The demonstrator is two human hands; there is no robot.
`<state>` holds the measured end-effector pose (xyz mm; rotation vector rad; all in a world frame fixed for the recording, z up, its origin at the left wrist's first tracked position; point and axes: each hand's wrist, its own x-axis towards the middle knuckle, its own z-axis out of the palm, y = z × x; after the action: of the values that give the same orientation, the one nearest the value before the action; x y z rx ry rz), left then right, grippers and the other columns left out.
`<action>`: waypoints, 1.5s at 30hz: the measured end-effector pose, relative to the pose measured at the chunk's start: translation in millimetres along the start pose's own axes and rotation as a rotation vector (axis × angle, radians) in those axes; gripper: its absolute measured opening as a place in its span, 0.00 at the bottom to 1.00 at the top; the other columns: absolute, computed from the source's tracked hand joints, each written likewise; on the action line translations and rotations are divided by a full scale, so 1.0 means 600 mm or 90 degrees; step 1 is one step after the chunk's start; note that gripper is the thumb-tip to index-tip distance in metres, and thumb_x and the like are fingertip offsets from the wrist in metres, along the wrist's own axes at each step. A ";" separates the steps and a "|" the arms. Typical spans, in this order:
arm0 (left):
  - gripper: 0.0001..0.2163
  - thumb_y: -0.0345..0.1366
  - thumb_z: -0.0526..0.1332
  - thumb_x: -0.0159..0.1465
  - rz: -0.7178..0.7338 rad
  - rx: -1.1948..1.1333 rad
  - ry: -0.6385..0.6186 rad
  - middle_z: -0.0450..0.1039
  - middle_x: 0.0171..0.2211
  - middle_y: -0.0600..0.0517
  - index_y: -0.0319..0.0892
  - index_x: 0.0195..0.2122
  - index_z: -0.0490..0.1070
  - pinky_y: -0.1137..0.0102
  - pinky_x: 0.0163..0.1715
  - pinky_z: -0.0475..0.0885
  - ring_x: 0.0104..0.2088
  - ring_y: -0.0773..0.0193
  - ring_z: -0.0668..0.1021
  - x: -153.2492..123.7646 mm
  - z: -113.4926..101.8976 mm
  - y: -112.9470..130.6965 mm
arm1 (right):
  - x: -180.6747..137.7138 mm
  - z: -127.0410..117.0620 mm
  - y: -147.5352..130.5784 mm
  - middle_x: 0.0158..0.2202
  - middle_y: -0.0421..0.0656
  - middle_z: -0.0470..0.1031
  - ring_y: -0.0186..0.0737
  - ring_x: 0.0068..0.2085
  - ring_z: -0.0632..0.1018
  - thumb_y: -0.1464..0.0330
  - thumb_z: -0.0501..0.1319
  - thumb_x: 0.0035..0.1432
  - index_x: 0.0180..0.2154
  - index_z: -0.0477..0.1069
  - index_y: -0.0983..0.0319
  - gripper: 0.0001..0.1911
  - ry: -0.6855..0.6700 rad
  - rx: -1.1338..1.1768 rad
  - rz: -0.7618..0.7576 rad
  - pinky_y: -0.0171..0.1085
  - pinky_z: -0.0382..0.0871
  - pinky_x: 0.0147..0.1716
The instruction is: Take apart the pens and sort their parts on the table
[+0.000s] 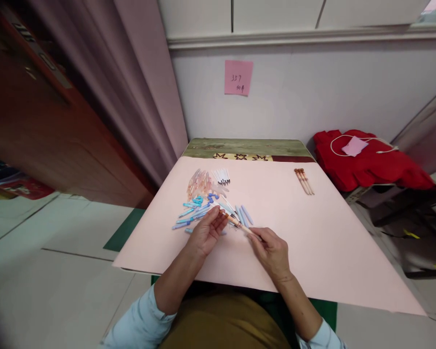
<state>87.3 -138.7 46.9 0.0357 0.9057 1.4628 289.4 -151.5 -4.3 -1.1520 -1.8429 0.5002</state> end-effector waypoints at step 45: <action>0.13 0.41 0.70 0.53 0.293 0.265 -0.049 0.78 0.30 0.50 0.38 0.34 0.74 0.67 0.36 0.77 0.31 0.64 0.80 -0.011 -0.013 -0.022 | 0.004 0.012 -0.006 0.34 0.42 0.80 0.38 0.35 0.79 0.64 0.61 0.63 0.37 0.79 0.57 0.08 0.063 -0.222 -0.105 0.36 0.70 0.36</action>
<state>95.0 -150.3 37.8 0.6407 1.1762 1.6512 281.3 -150.6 -4.3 -1.2118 -1.9662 0.0242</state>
